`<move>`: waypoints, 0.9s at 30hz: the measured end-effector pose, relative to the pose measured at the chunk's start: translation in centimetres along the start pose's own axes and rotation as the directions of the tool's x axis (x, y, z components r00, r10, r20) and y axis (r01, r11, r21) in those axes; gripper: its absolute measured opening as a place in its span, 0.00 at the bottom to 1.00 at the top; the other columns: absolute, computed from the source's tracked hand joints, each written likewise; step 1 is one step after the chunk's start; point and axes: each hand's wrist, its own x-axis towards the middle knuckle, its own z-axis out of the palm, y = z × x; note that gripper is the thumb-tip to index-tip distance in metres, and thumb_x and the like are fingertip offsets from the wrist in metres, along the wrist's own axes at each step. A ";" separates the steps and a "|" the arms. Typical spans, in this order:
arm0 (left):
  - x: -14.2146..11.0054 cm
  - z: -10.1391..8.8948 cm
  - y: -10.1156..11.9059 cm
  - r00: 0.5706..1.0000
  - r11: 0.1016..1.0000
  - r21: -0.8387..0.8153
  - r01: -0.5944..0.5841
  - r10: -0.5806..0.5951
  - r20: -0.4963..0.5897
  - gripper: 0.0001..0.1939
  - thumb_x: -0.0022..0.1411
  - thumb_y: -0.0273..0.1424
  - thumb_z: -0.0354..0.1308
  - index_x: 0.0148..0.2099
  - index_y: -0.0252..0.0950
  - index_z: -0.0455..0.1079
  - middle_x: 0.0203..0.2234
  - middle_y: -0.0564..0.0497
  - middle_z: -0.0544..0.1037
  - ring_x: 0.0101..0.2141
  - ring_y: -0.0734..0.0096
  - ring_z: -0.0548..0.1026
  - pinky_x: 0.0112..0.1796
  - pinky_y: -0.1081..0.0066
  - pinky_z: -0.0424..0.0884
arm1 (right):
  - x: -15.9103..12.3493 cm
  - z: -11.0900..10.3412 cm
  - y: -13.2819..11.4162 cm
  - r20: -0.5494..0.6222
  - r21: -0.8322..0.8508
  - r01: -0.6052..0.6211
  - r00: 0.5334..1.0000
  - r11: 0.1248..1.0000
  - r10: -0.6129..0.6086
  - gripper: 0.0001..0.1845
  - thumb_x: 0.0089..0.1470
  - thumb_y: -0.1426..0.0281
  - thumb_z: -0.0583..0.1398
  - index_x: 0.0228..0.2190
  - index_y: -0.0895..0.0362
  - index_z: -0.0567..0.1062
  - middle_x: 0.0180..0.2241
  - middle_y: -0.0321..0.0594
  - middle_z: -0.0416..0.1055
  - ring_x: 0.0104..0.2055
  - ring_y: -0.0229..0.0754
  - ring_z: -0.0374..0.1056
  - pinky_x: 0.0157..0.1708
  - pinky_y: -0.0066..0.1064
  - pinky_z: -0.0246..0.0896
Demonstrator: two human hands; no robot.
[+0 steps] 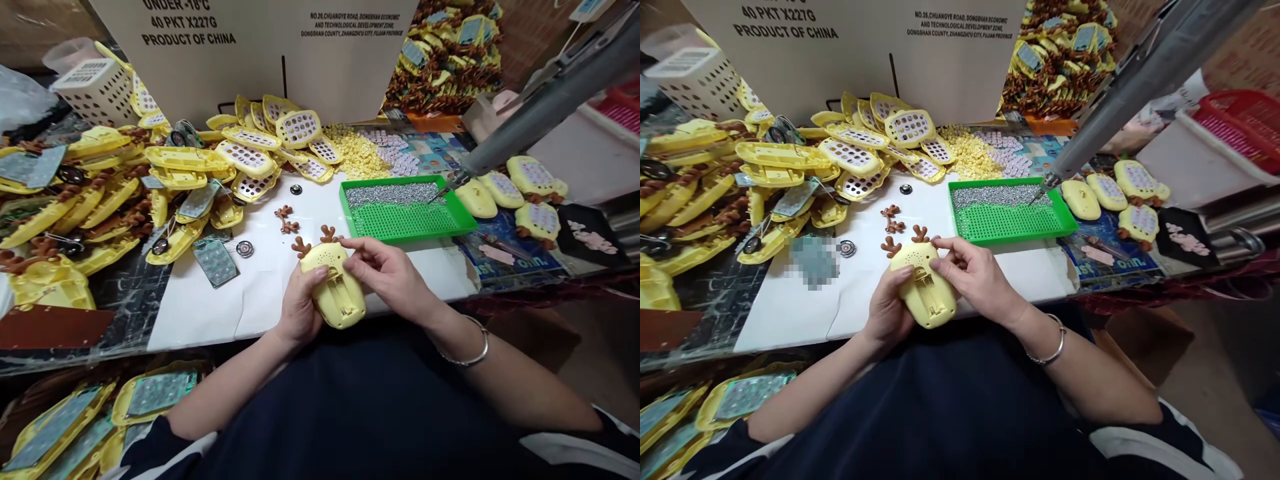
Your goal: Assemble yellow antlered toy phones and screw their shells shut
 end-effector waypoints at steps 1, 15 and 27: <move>0.0 -0.1 0.0 1.000 1.000 0.006 0.017 -0.017 0.011 0.19 0.47 0.33 0.63 0.43 0.33 0.74 0.35 0.46 0.82 0.46 0.51 0.78 0.48 0.59 0.74 | 0.1 -0.1 0.0 0.035 0.066 -0.063 0.998 0.996 0.061 0.21 0.53 0.56 0.61 0.42 0.59 0.74 0.25 0.33 0.69 0.26 0.34 0.66 0.25 0.26 0.65; 0.7 0.9 0.5 0.998 0.999 -0.030 0.036 -0.038 -0.052 0.14 0.51 0.31 0.66 0.40 0.35 0.68 0.31 0.52 0.80 0.41 0.61 0.80 0.47 0.63 0.74 | 1.8 -0.7 -0.5 0.123 0.154 -0.283 0.956 0.947 0.266 0.22 0.44 0.53 0.65 0.32 0.58 0.72 0.23 0.34 0.70 0.23 0.34 0.65 0.22 0.25 0.60; 1.8 0.0 1.1 0.980 0.978 0.065 -0.198 0.199 -0.025 0.18 0.51 0.34 0.65 0.43 0.36 0.65 0.37 0.48 0.81 0.43 0.60 0.79 0.47 0.63 0.73 | 0.0 0.3 -0.9 -0.007 -0.376 0.200 0.976 0.905 -0.218 0.27 0.55 0.51 0.59 0.46 0.58 0.72 0.35 0.42 0.75 0.28 0.37 0.68 0.33 0.31 0.65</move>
